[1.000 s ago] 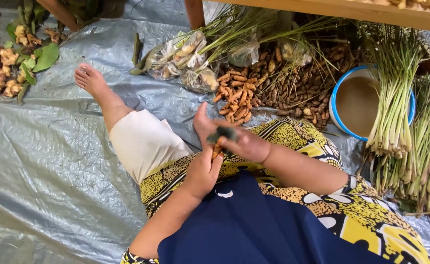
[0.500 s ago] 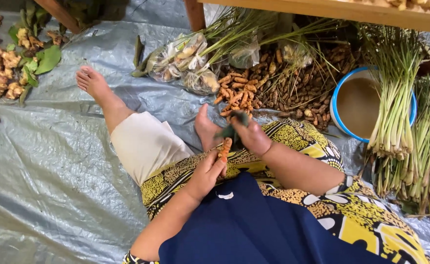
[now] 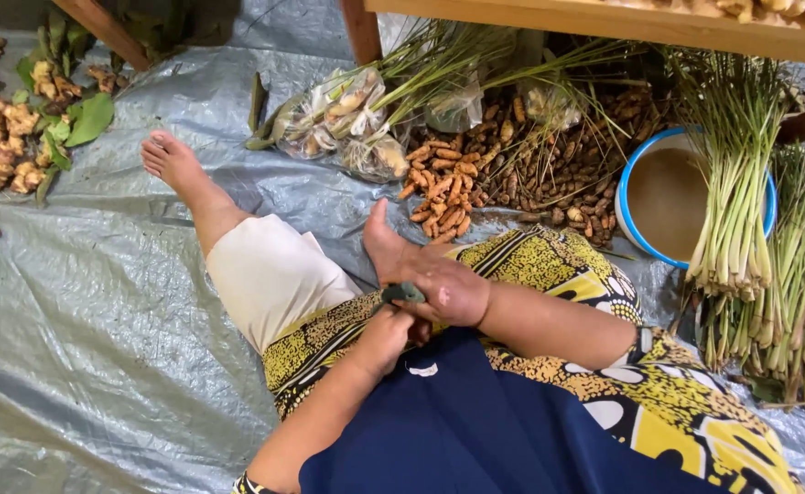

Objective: A person sits on the floor and uses a small tool to scrape and clean ginger and turmeric roots.

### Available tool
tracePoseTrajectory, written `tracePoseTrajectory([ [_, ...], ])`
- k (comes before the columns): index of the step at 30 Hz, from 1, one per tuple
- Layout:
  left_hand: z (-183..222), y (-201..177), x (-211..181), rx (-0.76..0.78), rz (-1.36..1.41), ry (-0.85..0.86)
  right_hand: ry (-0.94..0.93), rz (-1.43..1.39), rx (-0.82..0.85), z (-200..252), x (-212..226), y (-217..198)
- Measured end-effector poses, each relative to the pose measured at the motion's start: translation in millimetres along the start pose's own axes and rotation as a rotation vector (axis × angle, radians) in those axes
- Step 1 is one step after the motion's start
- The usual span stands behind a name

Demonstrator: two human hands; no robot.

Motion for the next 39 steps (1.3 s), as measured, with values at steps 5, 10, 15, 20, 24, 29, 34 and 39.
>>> tracePoseTrajectory([
  [5, 7, 5, -1, -0.010, 0.282, -0.266, -0.087, 0.056, -0.102, 15, -18, 16],
  [10, -2, 7, -26, 0.022, 0.070, -0.309, 0.125, -0.114, 0.038, 2, -21, 0],
  [15, -3, 11, -39, 0.062, -0.122, -0.371, 0.585, -0.079, 0.035, 4, -35, 1],
  [20, -6, 8, -39, 0.096, -0.324, -0.390, 0.837, -0.236, -0.038, 21, -61, 20],
  [24, -8, 5, -40, 0.149, -0.387, -0.389, 0.884, -0.421, -0.101, 26, -69, 22],
  [29, -4, 8, -11, 0.115, 0.109, -0.274, 0.661, -0.607, -0.101, 27, -73, 12],
  [34, 2, 8, -27, 0.201, 0.586, -0.207, 0.640, -0.459, -0.287, 19, -86, -18],
  [39, -4, -5, -15, 0.048, 0.610, -0.229, 0.928, -0.748, -0.922, 45, -112, -48],
])
Point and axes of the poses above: each hand's wrist, its own z-axis away from the middle knuckle, its own y-axis out of the palm, x = y × z, the point moved 4 cm from there along -z, towards the middle knuckle, and after that the axes turned 6 degrees about -x, right-handed, at the moved point
